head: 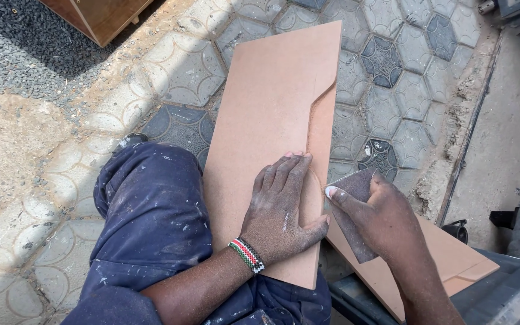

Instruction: The person sits on the ground and sands the edges and surfaces of a rectangular wooden board using a sanding block. They rotate the board to smooth different sides and then place it on a stack of similar boards.

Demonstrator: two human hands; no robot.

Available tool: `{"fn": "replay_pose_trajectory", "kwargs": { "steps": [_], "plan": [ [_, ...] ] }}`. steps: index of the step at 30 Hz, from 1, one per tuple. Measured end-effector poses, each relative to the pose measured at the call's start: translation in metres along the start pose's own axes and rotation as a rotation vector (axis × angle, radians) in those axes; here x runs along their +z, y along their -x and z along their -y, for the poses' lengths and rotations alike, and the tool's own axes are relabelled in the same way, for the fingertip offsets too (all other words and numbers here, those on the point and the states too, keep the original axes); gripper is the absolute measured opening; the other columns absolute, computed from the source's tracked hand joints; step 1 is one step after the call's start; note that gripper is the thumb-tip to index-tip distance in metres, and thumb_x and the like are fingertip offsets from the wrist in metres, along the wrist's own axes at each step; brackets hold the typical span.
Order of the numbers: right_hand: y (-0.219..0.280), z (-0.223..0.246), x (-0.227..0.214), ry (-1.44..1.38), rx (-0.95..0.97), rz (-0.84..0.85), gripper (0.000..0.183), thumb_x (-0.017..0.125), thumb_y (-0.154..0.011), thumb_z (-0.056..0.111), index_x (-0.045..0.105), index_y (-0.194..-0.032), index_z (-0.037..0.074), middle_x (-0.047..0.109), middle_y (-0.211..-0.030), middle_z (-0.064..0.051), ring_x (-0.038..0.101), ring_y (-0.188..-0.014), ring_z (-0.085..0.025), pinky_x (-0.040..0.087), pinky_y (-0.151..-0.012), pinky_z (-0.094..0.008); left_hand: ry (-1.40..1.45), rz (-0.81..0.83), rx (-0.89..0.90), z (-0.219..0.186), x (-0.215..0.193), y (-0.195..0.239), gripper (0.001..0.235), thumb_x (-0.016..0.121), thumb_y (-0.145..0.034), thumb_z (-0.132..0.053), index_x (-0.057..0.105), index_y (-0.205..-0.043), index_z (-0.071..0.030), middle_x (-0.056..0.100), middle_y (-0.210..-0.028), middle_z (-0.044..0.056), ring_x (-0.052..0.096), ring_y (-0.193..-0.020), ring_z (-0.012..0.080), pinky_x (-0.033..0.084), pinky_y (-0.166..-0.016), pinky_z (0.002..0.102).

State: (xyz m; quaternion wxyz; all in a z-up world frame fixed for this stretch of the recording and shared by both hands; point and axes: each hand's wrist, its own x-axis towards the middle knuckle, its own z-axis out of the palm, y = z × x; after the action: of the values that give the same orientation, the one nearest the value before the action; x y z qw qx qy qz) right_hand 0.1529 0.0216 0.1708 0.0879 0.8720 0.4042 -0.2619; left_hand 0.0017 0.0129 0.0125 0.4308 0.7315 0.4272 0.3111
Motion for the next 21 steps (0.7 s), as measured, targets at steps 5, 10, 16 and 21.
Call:
{"fn": "replay_pose_trajectory", "kwargs": {
  "steps": [5,10,16,21],
  "plan": [
    [-0.025,0.016,0.008,0.033,-0.080,-0.096,0.061,0.083,-0.104,0.052,0.075,-0.122,-0.006,0.076,-0.093,-0.029,0.083,-0.092,-0.047,0.065,-0.088,-0.064,-0.031,0.004,0.013,-0.001,0.003,0.002,0.111,0.081,-0.093,-0.057,0.038,-0.181,-0.007,0.045,-0.173,0.022,0.038,-0.171,0.0414,0.022,-0.144,0.062],
    [-0.035,0.023,0.014,0.092,-0.197,-0.161,0.069,0.084,-0.101,0.056,0.075,-0.126,-0.008,0.076,-0.097,-0.036,0.084,-0.107,-0.059,0.063,-0.087,-0.074,-0.019,0.011,0.022,0.000,-0.007,0.001,0.112,0.079,-0.093,-0.056,0.035,-0.184,-0.008,0.044,-0.173,0.022,0.037,-0.171,0.0419,0.022,-0.144,0.062],
    [0.011,-0.006,0.023,0.015,0.124,-0.174,0.059,0.088,-0.101,0.059,0.069,-0.108,0.004,0.078,-0.087,-0.017,0.075,-0.074,-0.031,0.062,-0.076,-0.049,0.035,-0.153,0.124,0.001,0.002,0.004,0.077,0.064,-0.109,-0.034,0.047,-0.174,0.004,0.054,-0.174,0.029,0.045,-0.171,0.0439,0.025,-0.143,0.062],
    [-0.016,0.031,0.009,0.107,0.113,-0.095,0.061,0.080,-0.109,0.054,0.071,-0.146,0.006,0.088,-0.113,-0.018,0.088,-0.083,-0.030,0.071,-0.077,-0.044,-0.026,-0.137,0.130,0.002,0.007,0.004,0.081,0.062,-0.113,-0.043,0.046,-0.175,0.007,0.050,-0.173,0.031,0.041,-0.171,0.0471,0.024,-0.143,0.064]
  ]
}}
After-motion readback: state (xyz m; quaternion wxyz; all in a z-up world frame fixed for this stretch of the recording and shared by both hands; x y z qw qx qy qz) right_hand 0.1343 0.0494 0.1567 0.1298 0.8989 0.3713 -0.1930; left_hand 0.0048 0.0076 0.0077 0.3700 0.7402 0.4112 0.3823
